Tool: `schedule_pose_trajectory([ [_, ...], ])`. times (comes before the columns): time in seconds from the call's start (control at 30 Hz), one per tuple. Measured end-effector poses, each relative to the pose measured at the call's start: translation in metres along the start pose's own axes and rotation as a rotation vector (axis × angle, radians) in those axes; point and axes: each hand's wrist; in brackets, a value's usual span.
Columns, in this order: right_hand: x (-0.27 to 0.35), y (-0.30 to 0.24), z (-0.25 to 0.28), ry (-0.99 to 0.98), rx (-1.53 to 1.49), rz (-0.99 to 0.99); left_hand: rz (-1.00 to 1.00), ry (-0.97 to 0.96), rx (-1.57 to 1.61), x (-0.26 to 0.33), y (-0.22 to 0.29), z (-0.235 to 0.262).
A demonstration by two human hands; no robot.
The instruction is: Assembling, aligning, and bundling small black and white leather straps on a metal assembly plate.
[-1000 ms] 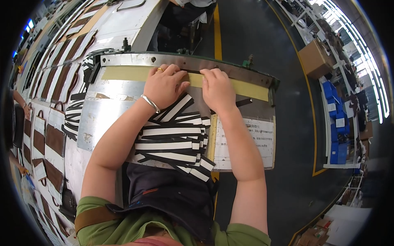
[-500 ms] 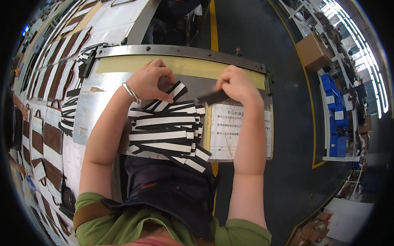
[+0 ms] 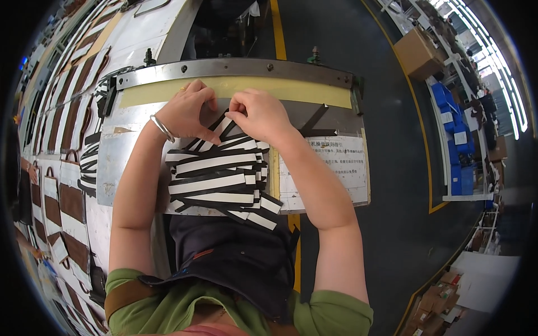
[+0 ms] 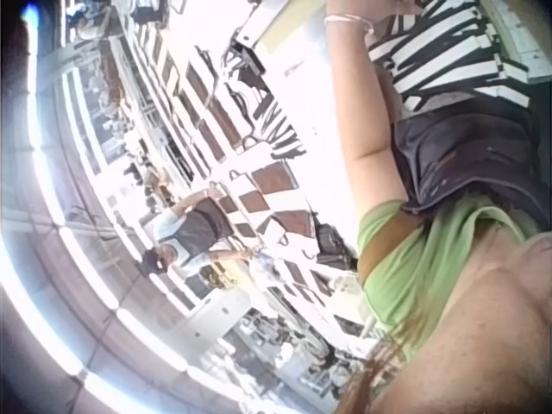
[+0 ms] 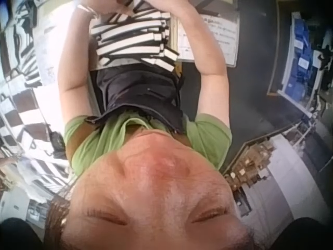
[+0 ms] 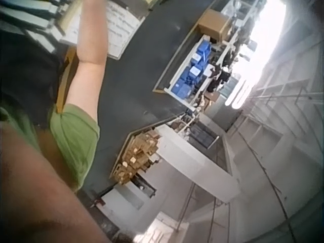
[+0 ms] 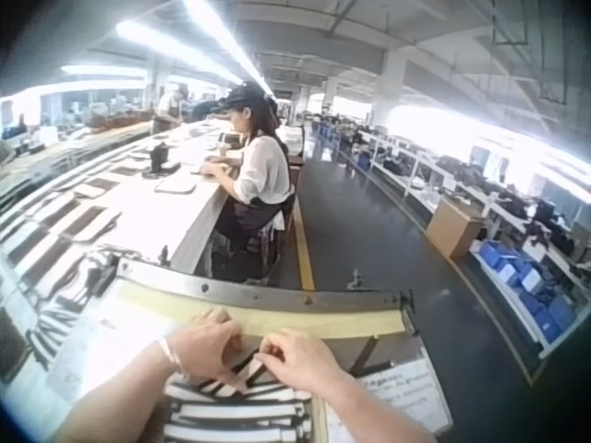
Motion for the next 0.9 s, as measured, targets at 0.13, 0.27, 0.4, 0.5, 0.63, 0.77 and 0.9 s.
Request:
schedule_pose_trajectory([
  [0.13, 0.001, 0.000, -0.007, 0.166, -0.009, 0.073, 0.013, -0.031, -0.020, 0.002, 0.001, 0.002],
  [0.27, 0.000, -0.001, -0.004, 0.065, 0.093, -0.037, 0.034, -0.100, -0.071, 0.004, 0.004, 0.008],
  [0.4, -0.004, 0.010, 0.000, 0.181, 0.077, 0.005, 0.084, -0.112, -0.114, 0.010, 0.007, 0.017],
  [0.5, -0.008, 0.023, 0.003, 0.244, 0.068, 0.031, 0.142, -0.199, -0.208, 0.013, 0.002, 0.029],
  [0.63, -0.016, 0.039, 0.013, 0.479, 0.148, -0.020, 0.229, -0.167, -0.283, 0.016, -0.021, 0.028],
  [0.77, -0.018, 0.045, 0.019, 0.482, 0.236, -0.198, 0.044, 0.354, -0.034, -0.005, -0.009, 0.005],
  [0.9, -0.015, 0.039, 0.009, 0.521, 0.350, 0.200, -0.062, 0.279, -0.254, -0.005, 0.014, -0.026],
])
Point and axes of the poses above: each hand's wrist, its own x-axis away from the middle knuckle, its own z-axis out of the back of the hand, y = z × x, and after that the axes turned 12 degrees about -x, right-handed
